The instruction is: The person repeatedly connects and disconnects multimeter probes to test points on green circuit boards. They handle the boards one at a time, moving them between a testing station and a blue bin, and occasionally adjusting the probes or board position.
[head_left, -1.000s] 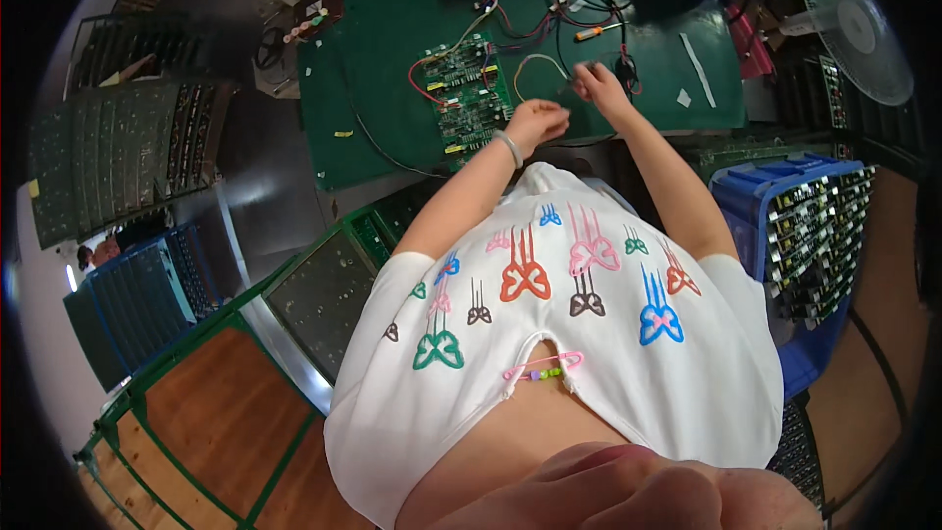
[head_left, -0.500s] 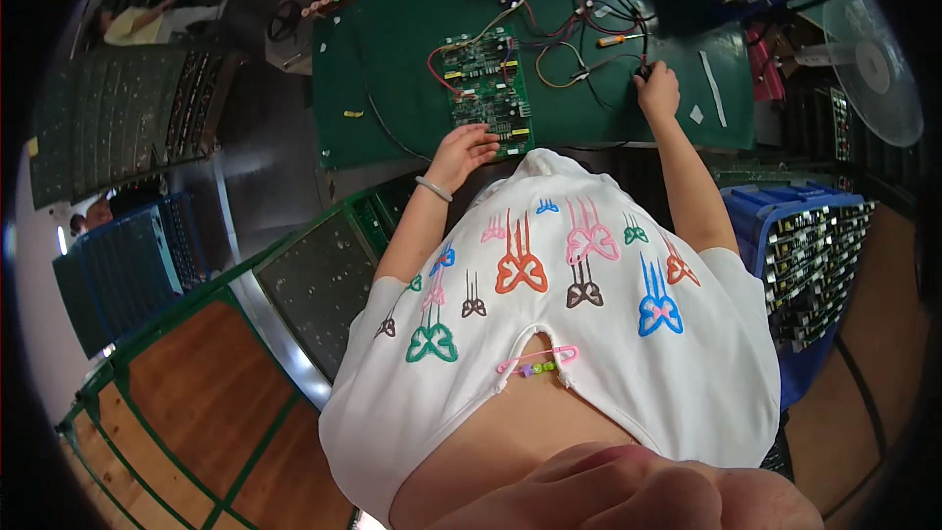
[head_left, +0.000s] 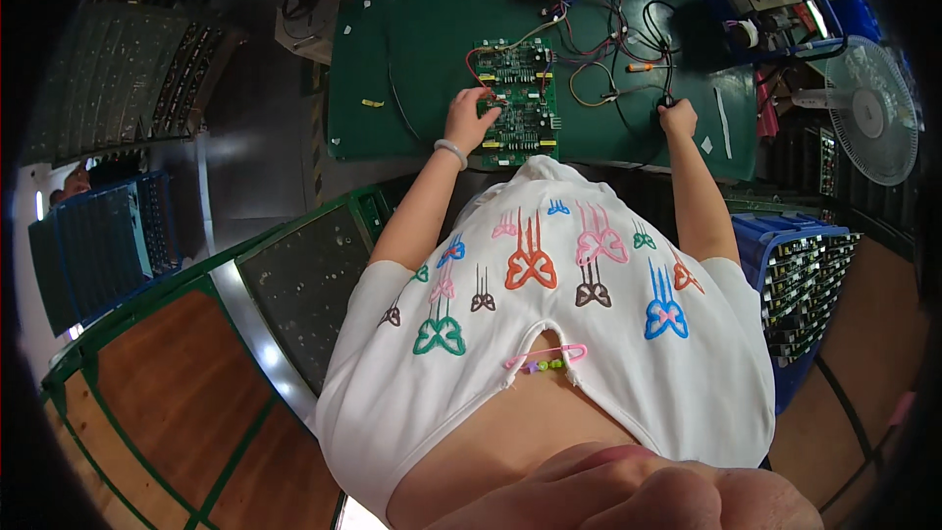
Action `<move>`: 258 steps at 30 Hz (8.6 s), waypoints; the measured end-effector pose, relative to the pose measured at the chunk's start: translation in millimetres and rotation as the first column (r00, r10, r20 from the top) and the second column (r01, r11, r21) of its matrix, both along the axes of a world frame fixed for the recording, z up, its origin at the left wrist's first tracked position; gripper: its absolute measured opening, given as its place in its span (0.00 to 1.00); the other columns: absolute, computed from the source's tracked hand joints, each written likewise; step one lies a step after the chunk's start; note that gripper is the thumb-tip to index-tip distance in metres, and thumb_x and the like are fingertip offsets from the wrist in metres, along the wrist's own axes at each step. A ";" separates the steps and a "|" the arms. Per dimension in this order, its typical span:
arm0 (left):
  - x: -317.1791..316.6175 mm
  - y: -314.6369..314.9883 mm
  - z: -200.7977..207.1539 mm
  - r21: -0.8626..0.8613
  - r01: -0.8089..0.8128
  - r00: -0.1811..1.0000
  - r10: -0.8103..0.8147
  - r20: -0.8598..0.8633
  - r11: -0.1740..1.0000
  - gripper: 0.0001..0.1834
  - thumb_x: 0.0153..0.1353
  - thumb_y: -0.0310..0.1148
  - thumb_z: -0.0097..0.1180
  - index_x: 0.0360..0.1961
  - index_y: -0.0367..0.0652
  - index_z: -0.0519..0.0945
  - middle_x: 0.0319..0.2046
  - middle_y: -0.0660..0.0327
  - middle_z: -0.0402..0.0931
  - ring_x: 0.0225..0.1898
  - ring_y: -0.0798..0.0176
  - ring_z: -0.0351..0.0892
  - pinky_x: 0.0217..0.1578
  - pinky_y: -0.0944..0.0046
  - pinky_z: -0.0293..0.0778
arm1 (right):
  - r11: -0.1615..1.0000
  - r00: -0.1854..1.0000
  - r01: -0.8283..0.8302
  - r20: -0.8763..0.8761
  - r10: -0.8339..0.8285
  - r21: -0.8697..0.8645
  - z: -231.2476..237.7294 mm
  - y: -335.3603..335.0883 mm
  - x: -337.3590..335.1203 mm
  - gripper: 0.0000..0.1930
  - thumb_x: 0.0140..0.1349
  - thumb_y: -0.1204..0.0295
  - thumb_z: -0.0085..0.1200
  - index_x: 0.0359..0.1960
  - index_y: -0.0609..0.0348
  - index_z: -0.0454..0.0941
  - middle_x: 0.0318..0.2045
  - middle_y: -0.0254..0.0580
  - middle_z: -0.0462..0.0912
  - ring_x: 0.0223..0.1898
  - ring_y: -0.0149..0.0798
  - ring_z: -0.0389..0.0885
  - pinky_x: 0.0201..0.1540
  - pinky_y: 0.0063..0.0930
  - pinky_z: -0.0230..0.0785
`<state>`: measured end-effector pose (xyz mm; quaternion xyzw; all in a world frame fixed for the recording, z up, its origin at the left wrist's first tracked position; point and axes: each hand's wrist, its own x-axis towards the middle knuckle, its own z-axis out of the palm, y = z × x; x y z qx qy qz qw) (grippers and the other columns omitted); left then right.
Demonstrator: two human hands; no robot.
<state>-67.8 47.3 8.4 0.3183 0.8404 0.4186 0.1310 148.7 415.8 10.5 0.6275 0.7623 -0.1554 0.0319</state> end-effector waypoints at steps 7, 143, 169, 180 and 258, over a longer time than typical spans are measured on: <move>-7.8 16.6 1.5 -0.081 0.082 0.996 -0.079 0.037 0.993 0.10 0.51 0.36 0.67 0.33 0.44 0.84 0.35 0.56 0.81 0.41 0.52 0.79 0.45 0.54 0.74 | 0.651 0.610 -0.577 -0.269 0.745 0.494 22.4 -89.3 -57.7 0.16 0.53 0.72 0.60 0.44 0.56 0.74 0.42 0.52 0.77 0.47 0.56 0.76 0.47 0.44 0.71; 12.0 169.7 -256.5 0.340 -0.667 0.685 0.368 0.629 0.662 0.11 0.59 0.27 0.62 0.42 0.38 0.78 0.35 0.62 0.79 0.35 0.70 0.77 0.37 0.69 0.74 | 0.255 0.198 -0.966 -0.755 0.625 -0.041 -87.8 30.0 -75.2 0.08 0.54 0.80 0.62 0.36 0.62 0.79 0.19 0.38 0.75 0.18 0.28 0.73 0.24 0.24 0.66; 262.5 -73.0 -347.7 0.123 -0.716 -0.658 0.723 0.212 -0.687 0.18 0.54 0.25 0.55 0.47 0.37 0.74 0.38 0.58 0.78 0.37 0.65 0.78 0.38 0.66 0.74 | -0.637 -0.324 -0.745 -0.728 0.605 -0.198 -186.0 32.6 -226.6 0.08 0.66 0.73 0.51 0.44 0.59 0.78 0.27 0.40 0.79 0.28 0.31 0.78 0.32 0.25 0.70; 375.5 24.4 -327.1 -0.063 -0.847 -0.531 0.844 0.077 -0.527 0.15 0.52 0.25 0.56 0.44 0.40 0.78 0.38 0.57 0.80 0.40 0.60 0.81 0.44 0.63 0.75 | -0.678 -0.252 -0.701 -0.811 0.528 -0.223 -229.5 23.8 -170.6 0.09 0.60 0.81 0.49 0.42 0.63 0.77 0.36 0.45 0.79 0.34 0.38 0.81 0.37 0.28 0.72; 186.8 -180.7 -219.8 0.100 -0.942 -0.221 0.818 0.531 -0.319 0.24 0.61 0.45 0.61 0.45 0.37 0.71 0.35 0.61 0.73 0.38 0.66 0.70 0.41 0.64 0.67 | -0.631 -0.342 -0.734 -0.665 0.664 -0.252 -319.6 -126.1 -158.4 0.10 0.63 0.68 0.55 0.43 0.57 0.78 0.30 0.47 0.82 0.28 0.39 0.83 0.32 0.31 0.73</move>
